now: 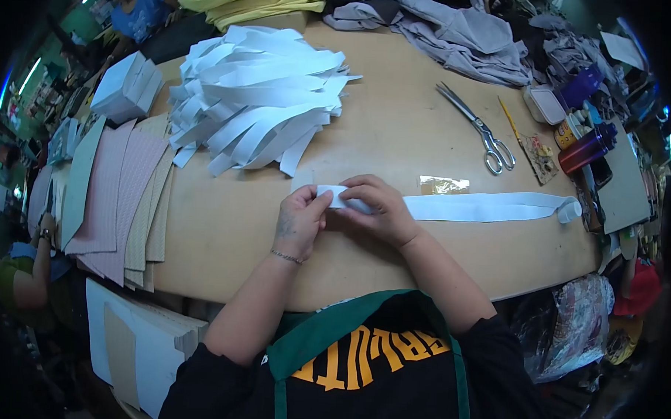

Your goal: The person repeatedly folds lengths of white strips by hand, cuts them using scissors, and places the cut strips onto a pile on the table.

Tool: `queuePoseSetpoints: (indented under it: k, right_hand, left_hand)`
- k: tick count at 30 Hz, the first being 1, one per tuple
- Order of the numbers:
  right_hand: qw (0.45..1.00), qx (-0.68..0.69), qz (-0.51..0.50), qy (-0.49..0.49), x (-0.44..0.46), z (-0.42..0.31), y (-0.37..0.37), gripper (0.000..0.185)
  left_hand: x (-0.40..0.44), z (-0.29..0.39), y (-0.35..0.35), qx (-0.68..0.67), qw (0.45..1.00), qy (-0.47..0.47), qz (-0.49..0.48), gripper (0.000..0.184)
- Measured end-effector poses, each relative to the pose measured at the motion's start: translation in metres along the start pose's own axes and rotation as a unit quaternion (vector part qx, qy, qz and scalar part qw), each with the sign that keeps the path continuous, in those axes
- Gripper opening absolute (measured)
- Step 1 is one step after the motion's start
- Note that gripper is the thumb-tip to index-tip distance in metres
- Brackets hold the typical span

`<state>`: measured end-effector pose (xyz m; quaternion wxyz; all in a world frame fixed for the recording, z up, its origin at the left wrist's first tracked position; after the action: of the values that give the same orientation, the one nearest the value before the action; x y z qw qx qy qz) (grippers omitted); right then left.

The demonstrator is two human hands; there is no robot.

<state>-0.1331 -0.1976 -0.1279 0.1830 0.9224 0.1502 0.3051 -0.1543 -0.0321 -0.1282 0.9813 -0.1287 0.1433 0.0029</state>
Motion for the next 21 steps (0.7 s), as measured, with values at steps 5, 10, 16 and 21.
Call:
queuePoseSetpoints:
  k: [5, 10, 16, 21]
  right_hand:
    - [0.992, -0.076, -0.089, -0.042, 0.012, 0.003, 0.012, 0.016]
    - [0.978, -0.127, -0.159, -0.051, 0.030, 0.011, 0.015, 0.016]
    - [0.970, -0.164, -0.178, -0.031, 0.039, 0.004, 0.001, 0.012]
    - [0.969, -0.190, -0.157, 0.000, 0.038, 0.007, -0.005, 0.011]
  left_hand:
    - [0.011, -0.010, 0.013, 0.146, 0.980, -0.125, 0.057, 0.016]
    - [0.004, -0.004, 0.041, 0.396, 0.855, -0.318, 0.107, 0.015]
    - [-0.004, -0.003, 0.034, 0.533, 0.760, -0.351, 0.121, 0.013]
    - [-0.001, 0.000, 0.031, 0.550, 0.739, -0.374, 0.111, 0.009]
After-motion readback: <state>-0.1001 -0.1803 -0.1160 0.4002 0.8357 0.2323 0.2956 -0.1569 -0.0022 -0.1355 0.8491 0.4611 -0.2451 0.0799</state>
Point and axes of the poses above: each hand's wrist, its own x-axis towards the middle knuckle, its own y-axis out of the back of the hand, z = x × y, the point moved 1 cm from there along x, towards the middle knuckle, and after that the axes turned 2 degrees about x, right-handed, at the moved point
